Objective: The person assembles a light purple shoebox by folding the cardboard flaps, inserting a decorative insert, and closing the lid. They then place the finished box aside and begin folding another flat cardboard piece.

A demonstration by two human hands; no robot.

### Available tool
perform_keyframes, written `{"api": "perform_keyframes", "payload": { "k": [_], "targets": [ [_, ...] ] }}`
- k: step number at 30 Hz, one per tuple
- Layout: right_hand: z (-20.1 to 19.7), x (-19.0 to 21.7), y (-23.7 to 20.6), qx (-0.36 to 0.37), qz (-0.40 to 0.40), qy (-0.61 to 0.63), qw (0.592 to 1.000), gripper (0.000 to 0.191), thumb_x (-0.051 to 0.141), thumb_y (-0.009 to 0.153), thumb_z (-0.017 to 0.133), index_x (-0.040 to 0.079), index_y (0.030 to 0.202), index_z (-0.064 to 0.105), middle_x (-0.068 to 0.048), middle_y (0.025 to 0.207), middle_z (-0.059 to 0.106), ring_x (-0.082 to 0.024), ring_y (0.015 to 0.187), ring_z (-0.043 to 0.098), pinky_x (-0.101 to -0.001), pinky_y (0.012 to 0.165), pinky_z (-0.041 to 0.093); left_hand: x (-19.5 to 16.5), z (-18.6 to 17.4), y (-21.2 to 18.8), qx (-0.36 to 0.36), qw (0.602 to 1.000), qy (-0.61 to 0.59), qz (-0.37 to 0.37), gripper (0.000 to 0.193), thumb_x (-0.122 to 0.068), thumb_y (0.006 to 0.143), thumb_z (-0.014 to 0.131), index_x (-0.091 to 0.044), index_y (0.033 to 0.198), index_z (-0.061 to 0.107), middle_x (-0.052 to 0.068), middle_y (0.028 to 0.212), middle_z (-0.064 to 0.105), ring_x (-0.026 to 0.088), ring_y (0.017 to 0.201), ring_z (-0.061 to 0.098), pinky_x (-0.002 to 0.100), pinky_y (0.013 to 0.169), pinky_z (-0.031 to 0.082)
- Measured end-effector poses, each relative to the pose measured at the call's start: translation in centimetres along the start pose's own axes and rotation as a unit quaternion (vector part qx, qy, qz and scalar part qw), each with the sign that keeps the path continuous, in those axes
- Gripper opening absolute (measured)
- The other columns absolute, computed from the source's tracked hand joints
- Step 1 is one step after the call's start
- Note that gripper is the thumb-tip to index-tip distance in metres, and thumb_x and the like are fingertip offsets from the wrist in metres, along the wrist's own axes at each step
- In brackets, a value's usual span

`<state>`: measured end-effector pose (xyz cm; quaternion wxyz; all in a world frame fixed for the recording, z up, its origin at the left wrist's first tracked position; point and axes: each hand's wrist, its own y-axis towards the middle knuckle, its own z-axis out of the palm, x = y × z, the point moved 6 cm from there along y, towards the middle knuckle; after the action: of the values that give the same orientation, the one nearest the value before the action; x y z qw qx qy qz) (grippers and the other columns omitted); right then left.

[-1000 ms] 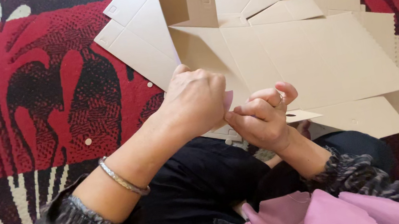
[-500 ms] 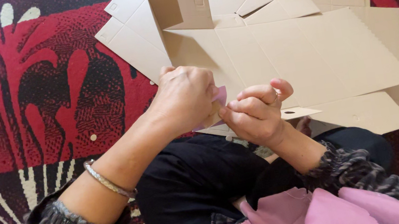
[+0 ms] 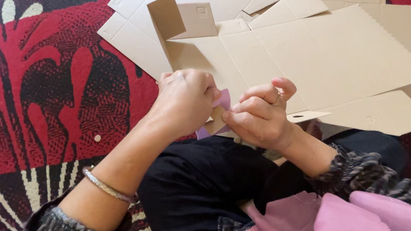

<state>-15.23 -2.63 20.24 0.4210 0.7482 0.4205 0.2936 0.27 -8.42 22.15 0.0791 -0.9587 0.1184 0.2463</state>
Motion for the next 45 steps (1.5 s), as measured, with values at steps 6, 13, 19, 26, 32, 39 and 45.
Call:
{"api": "perform_keyframes", "payload": {
  "k": [6,13,19,26,32,39,45],
  "targets": [
    [-0.1,0.3,0.6,0.022,-0.007,0.011,1.0,0.02,0.013,0.086,0.087,0.021,0.083,0.069,0.008,0.088,0.062,-0.015,0.094,0.062,-0.0429,0.117,0.017,0.0,-0.1,-0.1,0.007,1.0,-0.003,-0.012,0.024,-0.024,0.085,0.064,-0.005,0.077,0.077,0.02,0.076,0.071,0.039,0.081,0.069,0.052,0.084,0.046],
    [-0.2,0.3,0.9,0.027,-0.001,0.029,0.999,0.018,0.012,0.086,0.087,0.02,0.084,0.07,0.008,0.086,0.061,-0.015,0.094,0.062,-0.0443,0.118,0.016,0.5,-0.6,-0.5,-0.01,0.999,-0.032,-0.015,0.026,-0.026,0.088,0.064,-0.004,0.081,0.077,0.02,0.078,0.071,0.038,0.083,0.07,0.051,0.083,0.048],
    [-0.1,0.1,1.2,0.038,0.02,0.048,0.998,0.022,0.012,0.086,0.088,0.022,0.083,0.068,0.008,0.087,0.062,-0.017,0.095,0.062,-0.0447,0.119,0.016,0.1,-0.5,-0.6,-0.013,0.999,-0.027,-0.015,0.024,-0.023,0.086,0.063,-0.005,0.078,0.077,0.018,0.075,0.072,0.037,0.081,0.07,0.052,0.085,0.045],
    [-0.2,0.3,0.8,0.014,0.006,0.017,1.0,0.022,0.013,0.081,0.089,0.022,0.084,0.07,0.007,0.086,0.061,-0.016,0.093,0.061,-0.0432,0.117,0.018,-0.4,-0.8,-0.6,-0.022,0.999,-0.023,-0.007,0.025,-0.023,0.086,0.064,-0.004,0.076,0.076,0.019,0.074,0.071,0.037,0.081,0.07,0.052,0.086,0.043],
    [-0.1,0.2,0.6,0.008,0.013,-0.013,1.0,0.022,0.015,0.078,0.09,0.021,0.084,0.069,0.007,0.081,0.058,-0.015,0.089,0.062,-0.0428,0.115,0.019,-0.6,-0.5,-0.4,-0.014,1.0,0.001,-0.018,0.025,-0.022,0.087,0.062,-0.005,0.075,0.076,0.019,0.073,0.07,0.038,0.081,0.069,0.053,0.085,0.043],
    [0.2,0.5,0.7,0.001,0.016,-0.01,1.0,0.023,0.016,0.081,0.089,0.02,0.08,0.066,0.006,0.078,0.056,-0.015,0.087,0.062,-0.0418,0.114,0.02,0.0,0.1,-0.4,-0.005,0.999,-0.02,-0.032,0.023,-0.02,0.085,0.061,-0.009,0.076,0.078,0.016,0.073,0.073,0.035,0.081,0.071,0.052,0.087,0.044],
    [0.6,1.4,1.1,0.012,0.009,-0.034,0.999,0.032,0.011,0.083,0.085,0.019,0.072,0.056,0.004,0.076,0.054,-0.015,0.085,0.061,-0.0414,0.113,0.021,0.2,0.7,-0.4,-0.03,0.999,0.033,-0.023,0.021,-0.022,0.084,0.065,-0.007,0.075,0.078,0.018,0.074,0.072,0.036,0.081,0.071,0.053,0.086,0.045]
  ]
}}
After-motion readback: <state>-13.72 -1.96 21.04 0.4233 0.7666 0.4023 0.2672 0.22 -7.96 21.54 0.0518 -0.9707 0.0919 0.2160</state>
